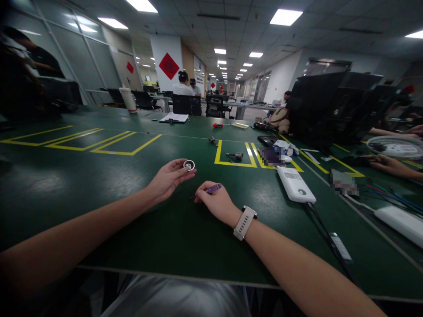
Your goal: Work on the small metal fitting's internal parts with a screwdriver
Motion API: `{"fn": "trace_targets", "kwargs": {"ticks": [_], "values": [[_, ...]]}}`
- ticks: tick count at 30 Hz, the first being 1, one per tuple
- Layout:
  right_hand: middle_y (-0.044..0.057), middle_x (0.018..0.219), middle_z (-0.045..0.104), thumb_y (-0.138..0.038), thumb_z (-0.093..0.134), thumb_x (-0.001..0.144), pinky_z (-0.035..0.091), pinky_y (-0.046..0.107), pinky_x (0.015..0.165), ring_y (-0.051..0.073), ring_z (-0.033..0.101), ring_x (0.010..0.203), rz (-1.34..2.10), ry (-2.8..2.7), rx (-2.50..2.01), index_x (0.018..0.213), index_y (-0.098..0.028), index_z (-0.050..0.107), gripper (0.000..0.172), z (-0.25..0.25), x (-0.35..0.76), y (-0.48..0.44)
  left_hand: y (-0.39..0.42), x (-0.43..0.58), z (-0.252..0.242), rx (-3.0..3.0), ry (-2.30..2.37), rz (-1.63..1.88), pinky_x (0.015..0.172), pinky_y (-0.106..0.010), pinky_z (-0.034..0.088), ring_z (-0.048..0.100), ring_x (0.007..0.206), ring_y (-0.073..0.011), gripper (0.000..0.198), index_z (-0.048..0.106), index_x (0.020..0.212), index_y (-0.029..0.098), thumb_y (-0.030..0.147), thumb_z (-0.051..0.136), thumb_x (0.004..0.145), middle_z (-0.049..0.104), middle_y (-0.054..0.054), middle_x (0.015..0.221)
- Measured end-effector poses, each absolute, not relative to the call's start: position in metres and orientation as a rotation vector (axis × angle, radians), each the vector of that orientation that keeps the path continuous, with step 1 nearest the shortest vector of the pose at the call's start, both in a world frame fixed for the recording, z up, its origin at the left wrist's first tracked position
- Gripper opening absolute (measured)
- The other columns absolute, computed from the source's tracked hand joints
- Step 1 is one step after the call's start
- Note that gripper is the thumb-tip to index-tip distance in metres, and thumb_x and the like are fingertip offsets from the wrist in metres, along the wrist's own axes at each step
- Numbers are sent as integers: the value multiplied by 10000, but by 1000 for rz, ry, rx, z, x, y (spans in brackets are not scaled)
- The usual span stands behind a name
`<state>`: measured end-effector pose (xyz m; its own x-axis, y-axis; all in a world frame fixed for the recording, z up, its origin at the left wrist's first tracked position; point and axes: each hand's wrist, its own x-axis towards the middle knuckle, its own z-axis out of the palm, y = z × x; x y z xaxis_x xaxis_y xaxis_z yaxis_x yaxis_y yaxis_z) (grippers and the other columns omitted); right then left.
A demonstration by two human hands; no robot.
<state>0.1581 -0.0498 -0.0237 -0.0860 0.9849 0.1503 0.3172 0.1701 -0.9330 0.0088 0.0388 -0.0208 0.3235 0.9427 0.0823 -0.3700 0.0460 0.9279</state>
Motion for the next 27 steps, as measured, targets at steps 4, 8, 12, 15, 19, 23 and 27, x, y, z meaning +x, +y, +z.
{"fn": "trace_targets", "kwargs": {"ticks": [4, 8, 12, 15, 19, 23, 27], "values": [[-8, 603, 620, -160, 489, 787, 425, 262, 583, 134, 583, 594, 623, -1808, -1345, 645, -183, 570, 166, -22, 158, -56, 38, 10, -18, 1001, 645, 1143, 819, -321, 538, 662, 822, -153, 222, 552, 930, 138, 19, 580, 744, 632, -38, 904], [3, 625, 599, -137, 501, 780, 382, 271, 574, 141, 545, 590, 220, -1992, -1366, 648, -186, 550, 149, -24, 159, -60, 39, 10, -18, 978, 635, 1164, 824, -298, 535, 652, 832, -140, 195, 575, 908, 122, 9, 561, 750, 643, -40, 876], [20, 688, 610, -139, 500, 803, 397, 277, 600, 151, 547, 637, 133, -1971, -1344, 704, -187, 548, 121, -30, 160, -53, 39, 10, -21, 1029, 691, 1158, 839, -285, 529, 646, 845, -139, 242, 598, 904, 114, -17, 601, 700, 654, -47, 884], [19, 695, 618, -147, 480, 825, 416, 276, 605, 151, 559, 645, 149, -1896, -1339, 718, -191, 552, 136, -31, 162, -51, 39, 10, -24, 1078, 731, 1149, 842, -302, 531, 648, 836, -144, 288, 608, 919, 124, -18, 624, 669, 658, -45, 904], [27, 713, 624, -161, 481, 834, 444, 286, 650, 157, 582, 687, 160, -1755, -1192, 727, -190, 560, 136, -25, 161, -56, 37, 10, -26, 1146, 755, 1140, 816, -302, 537, 642, 850, -150, 314, 594, 919, 133, 8, 656, 638, 656, -48, 930], [33, 758, 623, -160, 487, 828, 455, 289, 652, 161, 585, 705, 166, -1716, -1134, 798, -192, 558, 83, -23, 161, -61, 32, 10, -25, 1250, 766, 1109, 810, -319, 531, 632, 844, -155, 272, 605, 879, 133, 71, 682, 625, 659, -50, 914], [37, 785, 623, -165, 492, 829, 456, 289, 657, 160, 579, 711, 163, -1738, -1126, 820, -192, 554, 68, -26, 162, -58, 27, 10, -24, 1341, 766, 1062, 824, -336, 511, 626, 859, -164, 256, 637, 868, 140, 100, 676, 618, 669, -54, 922]]}}
